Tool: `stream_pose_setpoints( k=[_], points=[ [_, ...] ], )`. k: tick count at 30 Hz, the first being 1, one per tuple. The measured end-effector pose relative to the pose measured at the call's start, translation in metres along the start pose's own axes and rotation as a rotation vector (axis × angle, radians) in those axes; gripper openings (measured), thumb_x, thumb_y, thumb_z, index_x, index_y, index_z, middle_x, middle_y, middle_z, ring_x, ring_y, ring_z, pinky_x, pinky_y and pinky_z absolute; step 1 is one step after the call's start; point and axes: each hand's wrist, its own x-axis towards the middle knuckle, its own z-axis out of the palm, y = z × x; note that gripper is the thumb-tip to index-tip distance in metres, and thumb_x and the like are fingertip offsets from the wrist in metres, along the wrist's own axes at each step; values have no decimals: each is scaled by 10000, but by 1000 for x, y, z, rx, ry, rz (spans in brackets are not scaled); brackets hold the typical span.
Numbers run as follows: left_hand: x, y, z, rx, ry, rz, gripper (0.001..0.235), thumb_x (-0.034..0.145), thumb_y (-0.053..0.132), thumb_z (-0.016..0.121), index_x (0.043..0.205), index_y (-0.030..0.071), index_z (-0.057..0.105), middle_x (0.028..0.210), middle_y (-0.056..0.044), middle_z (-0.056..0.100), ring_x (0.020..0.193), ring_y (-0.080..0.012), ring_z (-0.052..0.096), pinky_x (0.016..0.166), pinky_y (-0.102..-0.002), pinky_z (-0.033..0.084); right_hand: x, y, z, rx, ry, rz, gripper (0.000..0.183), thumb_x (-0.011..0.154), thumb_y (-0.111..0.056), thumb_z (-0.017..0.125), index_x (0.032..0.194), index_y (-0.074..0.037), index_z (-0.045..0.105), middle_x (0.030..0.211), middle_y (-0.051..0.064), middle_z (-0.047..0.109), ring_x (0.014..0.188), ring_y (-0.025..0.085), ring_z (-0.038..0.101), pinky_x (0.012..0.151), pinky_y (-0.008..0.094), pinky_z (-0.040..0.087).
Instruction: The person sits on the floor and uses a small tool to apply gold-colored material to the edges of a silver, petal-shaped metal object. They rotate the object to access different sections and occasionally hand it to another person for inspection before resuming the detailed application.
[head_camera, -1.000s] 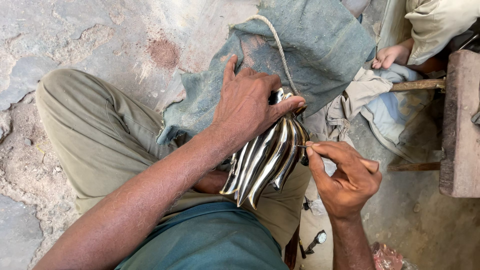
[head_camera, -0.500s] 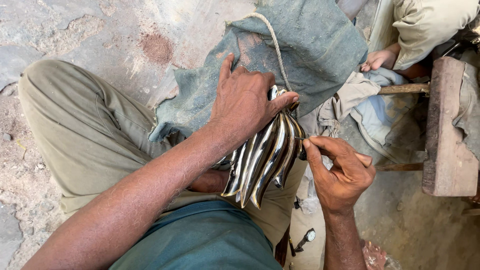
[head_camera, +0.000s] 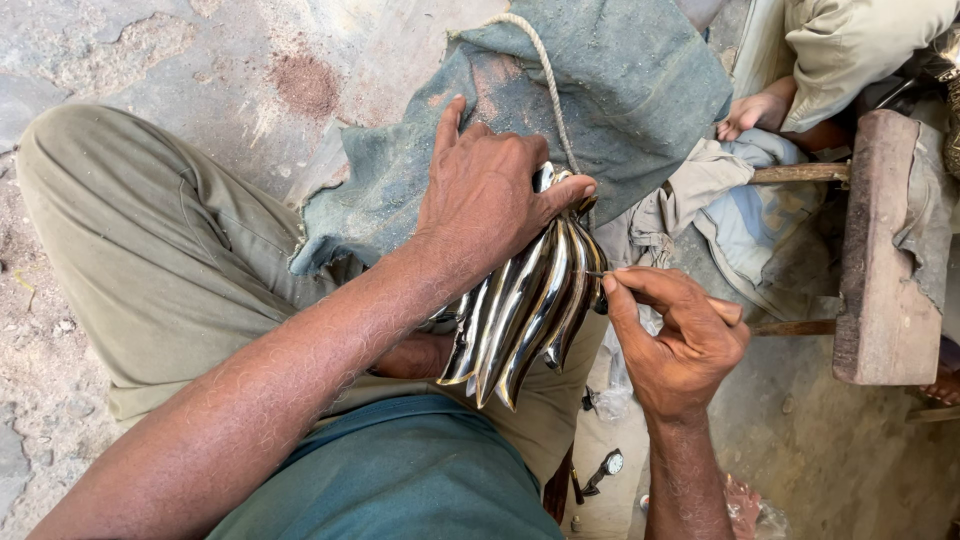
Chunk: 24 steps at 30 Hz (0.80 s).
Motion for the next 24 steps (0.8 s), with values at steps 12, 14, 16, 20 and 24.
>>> stream_pose_setpoints(
  k=[12,14,16,20,24],
  points=[
    [-2,-1,3,-6,120,60,586,892,606,687,831,28,764,691,-167,704,897,-363,690,1162,-614,223,-9,-2,-1,-9,-16,-53,176,923,114,774,1050,11,708,1024,123,766,924,173,767,812,244,614],
    [-3,-2,3,6,109,59,592,897,607,684,821,25,759,681,-166,697,896,-363,688,1160,-616,225,-13,1,-1,11,-13,-66,175,931,111,771,1052,5,703,1009,123,763,939,184,772,820,245,621],
    [-3,-1,3,8,106,64,590,900,604,680,812,26,755,667,-162,693,895,-363,686,1155,-623,223,-17,4,0,38,-8,-87,174,948,103,771,1067,-5,703,981,126,760,954,199,777,828,243,633],
    [-2,0,2,4,66,41,579,902,599,667,812,34,754,648,-153,689,889,-352,685,1163,-634,212,-27,3,8,-41,164,-98,161,908,79,789,1033,2,723,962,150,779,753,144,742,606,170,547],
    [-3,-2,3,10,111,68,588,915,596,669,810,24,753,674,-157,693,912,-370,680,1160,-634,213,-49,-15,18,-92,255,90,162,932,31,798,1069,-10,722,975,130,780,816,93,741,633,160,549]
  ],
)
